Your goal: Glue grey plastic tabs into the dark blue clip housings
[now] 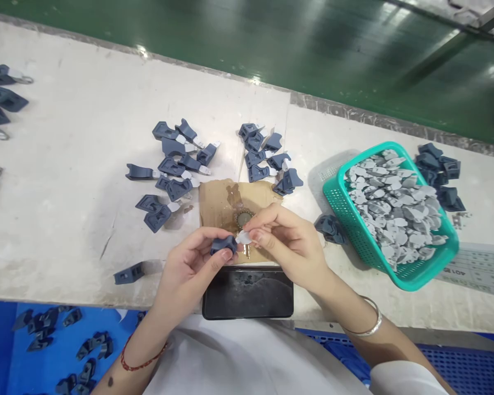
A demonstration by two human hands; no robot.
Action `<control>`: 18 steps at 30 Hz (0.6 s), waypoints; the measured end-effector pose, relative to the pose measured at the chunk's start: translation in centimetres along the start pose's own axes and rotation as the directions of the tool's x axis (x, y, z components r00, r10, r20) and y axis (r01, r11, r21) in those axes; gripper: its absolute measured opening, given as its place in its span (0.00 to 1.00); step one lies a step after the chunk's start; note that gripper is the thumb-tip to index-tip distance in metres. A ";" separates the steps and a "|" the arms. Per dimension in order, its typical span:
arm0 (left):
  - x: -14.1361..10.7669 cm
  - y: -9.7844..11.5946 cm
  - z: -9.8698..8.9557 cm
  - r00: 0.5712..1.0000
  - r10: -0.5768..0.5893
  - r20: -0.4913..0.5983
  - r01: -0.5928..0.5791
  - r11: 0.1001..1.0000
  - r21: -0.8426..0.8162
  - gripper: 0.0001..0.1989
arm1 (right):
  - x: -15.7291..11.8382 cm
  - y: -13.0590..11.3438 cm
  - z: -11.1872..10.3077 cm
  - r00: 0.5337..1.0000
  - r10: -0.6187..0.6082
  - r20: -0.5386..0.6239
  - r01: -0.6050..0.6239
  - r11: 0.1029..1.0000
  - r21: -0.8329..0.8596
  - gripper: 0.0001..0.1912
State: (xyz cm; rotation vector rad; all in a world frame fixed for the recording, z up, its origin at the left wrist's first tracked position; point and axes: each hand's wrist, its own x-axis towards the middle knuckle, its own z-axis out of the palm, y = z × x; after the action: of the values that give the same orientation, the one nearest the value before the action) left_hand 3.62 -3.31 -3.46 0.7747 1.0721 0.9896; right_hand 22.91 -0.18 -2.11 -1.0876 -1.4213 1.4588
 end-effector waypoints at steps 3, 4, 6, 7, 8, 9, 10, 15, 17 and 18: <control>0.0 0.0 0.1 1.000 -0.008 -0.007 0.008 1.000 -0.007 0.03 | -0.1 0.2 0.0 1.000 -0.004 0.020 0.004 1.000 -0.018 0.08; 0.0 0.0 0.1 1.000 -0.009 -0.010 0.008 1.000 -0.005 0.03 | -0.1 0.3 -0.1 1.000 -0.002 0.026 0.003 1.000 -0.031 0.08; 0.0 0.0 0.1 1.000 -0.012 -0.013 0.012 1.000 0.003 0.03 | -0.2 0.5 -0.1 0.999 -0.012 0.039 0.015 0.998 -0.063 0.09; 0.0 0.0 0.1 1.000 -0.014 -0.012 0.014 1.000 0.006 0.03 | -0.2 0.5 -0.1 0.999 -0.025 0.047 0.028 0.996 -0.080 0.08; 0.0 0.1 0.1 1.000 -0.015 -0.012 0.015 1.000 0.009 0.03 | -0.3 0.6 -0.1 0.998 -0.039 0.055 0.044 0.994 -0.098 0.08; 0.1 0.1 0.1 1.000 -0.016 -0.013 0.016 1.000 0.011 0.03 | -0.3 0.6 -0.1 0.996 -0.055 0.064 0.062 0.991 -0.114 0.07; 0.1 0.1 0.1 1.000 -0.014 -0.014 0.014 1.000 0.012 0.03 | -0.3 0.6 -0.1 0.994 -0.077 0.073 0.085 0.988 -0.126 0.06; 0.1 0.4 0.2 0.999 0.003 -0.043 -0.001 0.999 0.040 0.05 | -0.2 0.8 0.0 0.982 -0.152 0.110 0.166 0.976 -0.140 0.06; 0.1 0.5 0.3 0.999 0.003 -0.050 0.001 0.998 0.065 0.05 | -0.3 0.8 -0.1 0.982 -0.149 0.121 0.165 0.976 -0.142 0.06; 0.1 0.5 0.3 0.999 0.004 -0.049 0.000 0.997 0.079 0.05 | -0.3 0.8 -0.1 0.982 -0.143 0.125 0.160 0.976 -0.145 0.06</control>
State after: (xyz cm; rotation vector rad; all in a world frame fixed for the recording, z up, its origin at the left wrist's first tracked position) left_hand 3.75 -3.06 -2.98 0.8198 1.1584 0.9770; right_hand 23.09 -0.46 -2.89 -0.9780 -1.6836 1.3366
